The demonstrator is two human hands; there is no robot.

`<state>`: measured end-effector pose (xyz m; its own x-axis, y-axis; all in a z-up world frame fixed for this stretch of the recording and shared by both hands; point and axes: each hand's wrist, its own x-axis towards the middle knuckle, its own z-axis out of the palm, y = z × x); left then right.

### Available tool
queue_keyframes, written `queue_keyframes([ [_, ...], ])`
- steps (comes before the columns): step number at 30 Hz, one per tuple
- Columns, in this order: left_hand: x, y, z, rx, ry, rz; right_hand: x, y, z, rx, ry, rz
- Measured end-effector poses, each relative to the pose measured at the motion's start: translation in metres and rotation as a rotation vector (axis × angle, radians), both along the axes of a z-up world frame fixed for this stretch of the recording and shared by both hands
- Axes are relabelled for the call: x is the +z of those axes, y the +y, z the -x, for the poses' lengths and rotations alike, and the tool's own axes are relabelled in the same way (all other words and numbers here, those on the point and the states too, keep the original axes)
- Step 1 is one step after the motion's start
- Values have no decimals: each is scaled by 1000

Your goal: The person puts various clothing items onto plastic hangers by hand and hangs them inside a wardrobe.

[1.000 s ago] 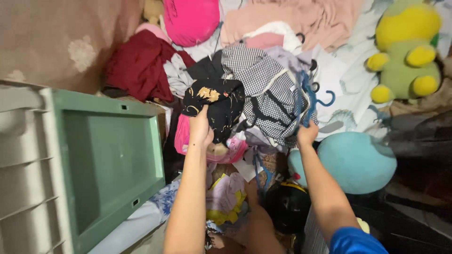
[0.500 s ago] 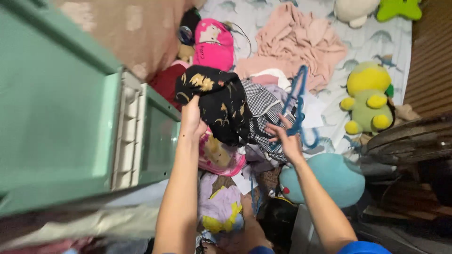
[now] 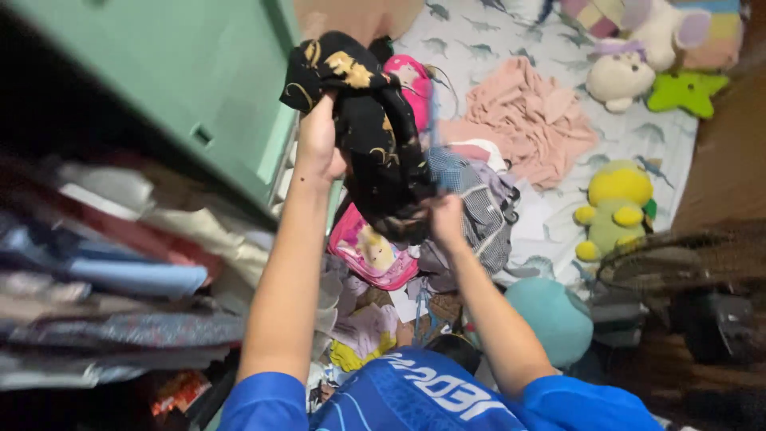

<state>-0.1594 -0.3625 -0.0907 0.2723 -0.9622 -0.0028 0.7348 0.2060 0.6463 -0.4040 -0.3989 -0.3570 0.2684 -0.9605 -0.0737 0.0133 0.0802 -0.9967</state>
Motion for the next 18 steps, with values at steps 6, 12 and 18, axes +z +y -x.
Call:
queue_keyframes([
  [6, 14, 76, -36, 323, -437, -42, 93, -69, 85, -7, 76, 425],
  [12, 14, 133, -44, 433, -1077, -168, 262, -68, 95, 279, -409, 352],
  [18, 2, 150, -43, 156, -1459, -461, 319, -90, 96, 140, -246, 624],
])
